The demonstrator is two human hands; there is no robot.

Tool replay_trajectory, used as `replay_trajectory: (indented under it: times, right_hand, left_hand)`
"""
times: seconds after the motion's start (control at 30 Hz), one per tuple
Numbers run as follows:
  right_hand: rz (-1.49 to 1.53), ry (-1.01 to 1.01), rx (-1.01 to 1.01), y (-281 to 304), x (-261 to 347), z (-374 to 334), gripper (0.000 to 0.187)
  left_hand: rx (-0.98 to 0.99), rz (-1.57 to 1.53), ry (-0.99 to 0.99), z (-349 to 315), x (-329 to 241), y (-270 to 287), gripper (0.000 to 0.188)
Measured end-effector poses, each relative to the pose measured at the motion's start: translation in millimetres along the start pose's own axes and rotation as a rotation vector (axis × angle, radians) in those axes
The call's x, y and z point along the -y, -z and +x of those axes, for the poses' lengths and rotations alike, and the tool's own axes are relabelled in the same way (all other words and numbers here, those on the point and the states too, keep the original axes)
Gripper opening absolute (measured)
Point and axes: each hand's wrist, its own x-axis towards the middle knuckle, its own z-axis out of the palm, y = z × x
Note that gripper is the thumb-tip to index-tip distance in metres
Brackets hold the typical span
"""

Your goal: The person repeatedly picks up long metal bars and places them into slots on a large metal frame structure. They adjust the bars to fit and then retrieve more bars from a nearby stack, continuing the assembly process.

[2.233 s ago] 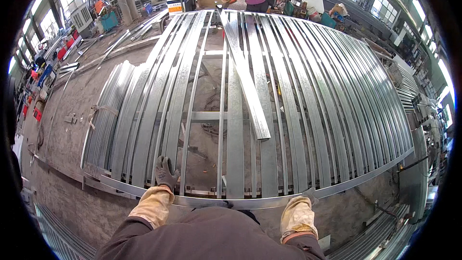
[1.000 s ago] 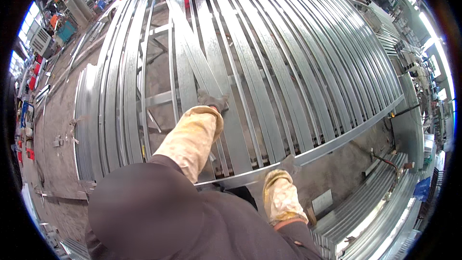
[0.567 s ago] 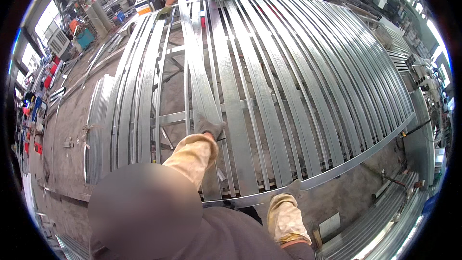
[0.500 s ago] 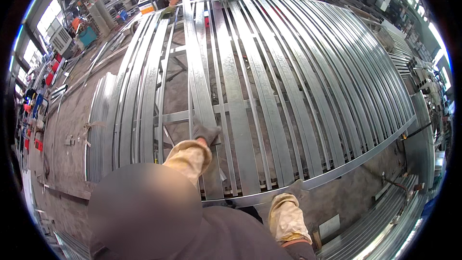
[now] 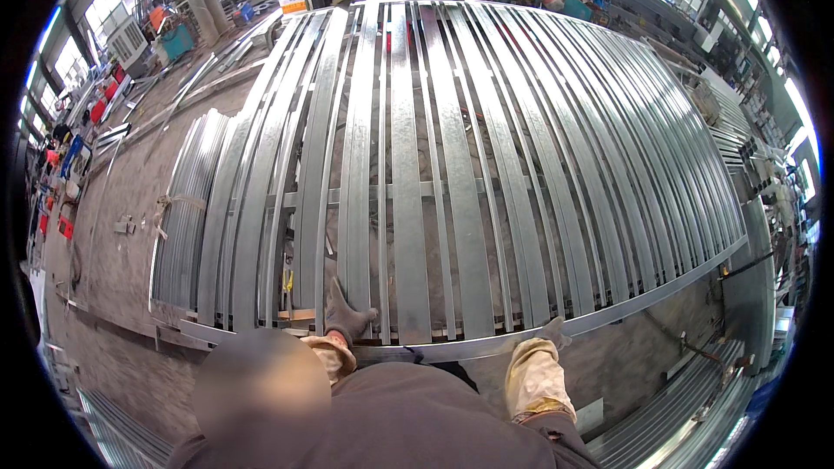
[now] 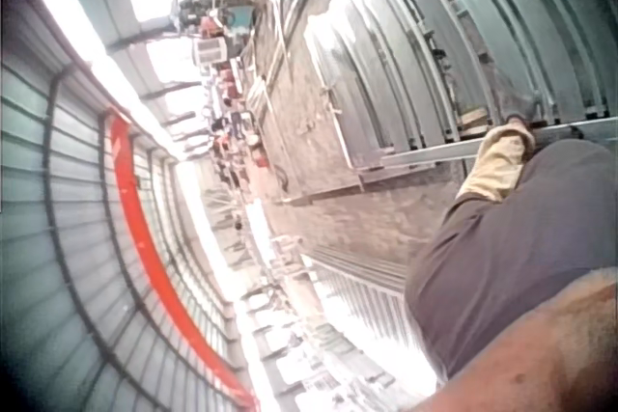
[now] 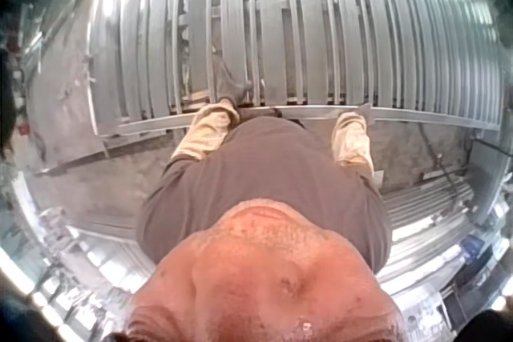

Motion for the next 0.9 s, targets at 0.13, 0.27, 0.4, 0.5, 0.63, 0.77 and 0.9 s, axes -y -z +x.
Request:
replay_trajectory:
  times: [0.13, 0.27, 0.4, 0.5, 0.63, 0.77, 0.9]
  right_hand:
    - [0.004, 0.011, 0.011, 3, 3, -3, 0.099]
    - [0.004, 0.013, 0.024, 2, 2, -7, 0.099]
    - [0.007, 0.0, 0.027, 6, 2, -5, 0.099]
    - [0.005, 0.006, 0.04, 1, 6, -10, 0.099]
    - [-0.002, 0.013, 0.044, 1, 7, -14, 0.099]
    - [-0.045, 0.058, 0.04, 3, -2, -7, 0.099]
    - [-0.099, 0.059, 0.091, 17, -10, -9, 0.099]
  left_hand:
    - [0.013, -0.033, -0.012, -9, 15, 2, 0.137]
    - [-0.043, -0.085, -0.053, 1, 56, -29, 0.135]
    - [0.011, -0.03, -0.013, -13, 23, -11, 0.135]
    - [0.004, -0.032, -0.015, -5, 28, -17, 0.137]
    - [-0.016, -0.049, -0.017, -2, 32, -22, 0.138]
    - [-0.035, -0.093, -0.037, -5, 31, -22, 0.135]
    - [0.049, -0.121, 0.06, -13, 5, -2, 0.129]
